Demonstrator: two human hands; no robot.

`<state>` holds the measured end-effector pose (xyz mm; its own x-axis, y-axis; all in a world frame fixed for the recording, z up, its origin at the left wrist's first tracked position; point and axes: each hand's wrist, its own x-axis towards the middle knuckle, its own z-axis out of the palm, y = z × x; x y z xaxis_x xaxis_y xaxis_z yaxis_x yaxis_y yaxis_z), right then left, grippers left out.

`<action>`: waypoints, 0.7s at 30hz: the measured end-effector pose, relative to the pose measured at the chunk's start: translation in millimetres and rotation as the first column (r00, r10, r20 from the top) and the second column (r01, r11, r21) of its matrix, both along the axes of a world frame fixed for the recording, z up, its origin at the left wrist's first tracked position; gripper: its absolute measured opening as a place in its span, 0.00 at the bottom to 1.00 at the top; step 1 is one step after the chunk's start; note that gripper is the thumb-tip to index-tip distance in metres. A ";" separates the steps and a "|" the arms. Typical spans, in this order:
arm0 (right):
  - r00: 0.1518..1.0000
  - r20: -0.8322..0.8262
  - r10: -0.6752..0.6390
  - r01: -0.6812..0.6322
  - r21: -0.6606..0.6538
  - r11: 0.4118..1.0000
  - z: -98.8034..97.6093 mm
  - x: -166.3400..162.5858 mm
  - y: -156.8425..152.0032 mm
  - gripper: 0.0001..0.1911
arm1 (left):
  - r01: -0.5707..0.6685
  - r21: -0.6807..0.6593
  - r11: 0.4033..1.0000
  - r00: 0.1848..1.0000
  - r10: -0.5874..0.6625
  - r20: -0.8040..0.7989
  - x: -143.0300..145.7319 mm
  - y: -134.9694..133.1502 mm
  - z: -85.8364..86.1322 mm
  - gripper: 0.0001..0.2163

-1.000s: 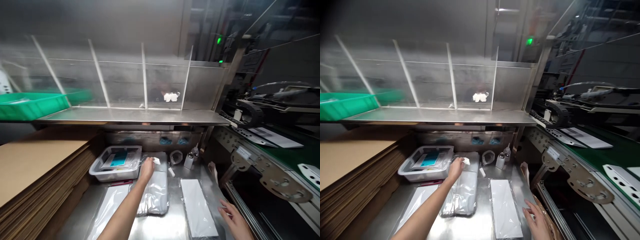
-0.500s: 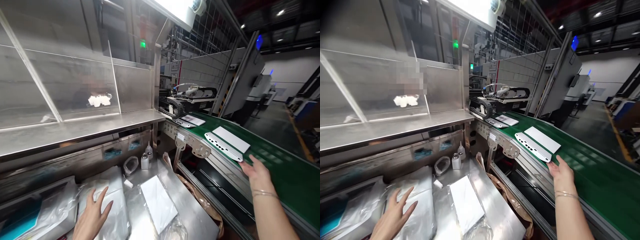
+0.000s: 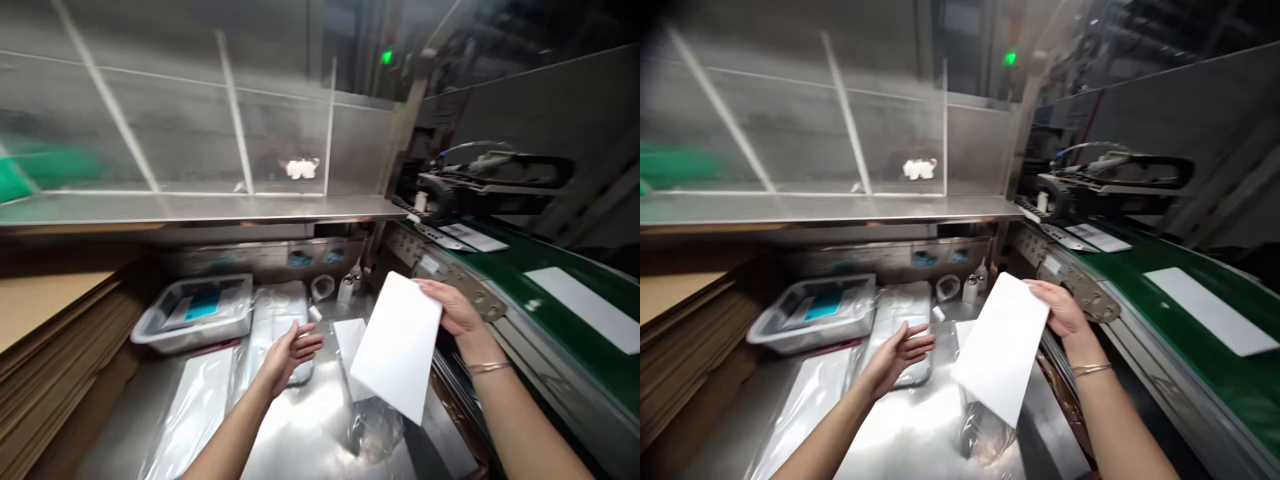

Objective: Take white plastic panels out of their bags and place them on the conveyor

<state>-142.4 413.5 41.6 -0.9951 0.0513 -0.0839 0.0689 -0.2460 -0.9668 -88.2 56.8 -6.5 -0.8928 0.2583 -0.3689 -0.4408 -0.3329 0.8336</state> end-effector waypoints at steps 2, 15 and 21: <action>0.964 0.078 0.255 -0.252 -0.038 0.967 -10.0 -8.8 -69.8 0.20 | 0.092 0.150 0.984 0.995 -0.097 0.025 19.2 7.4 4.5 0.27; 0.867 0.144 0.477 -0.446 -0.201 0.872 -67.9 5.0 -220.0 0.22 | -0.458 0.353 0.816 0.888 0.434 0.150 93.2 -16.2 -7.4 0.23; 0.788 0.249 0.563 -0.527 -0.201 0.826 -109.4 37.3 -203.3 0.15 | -0.540 0.372 0.755 0.841 0.497 0.211 86.3 -23.3 -4.9 0.22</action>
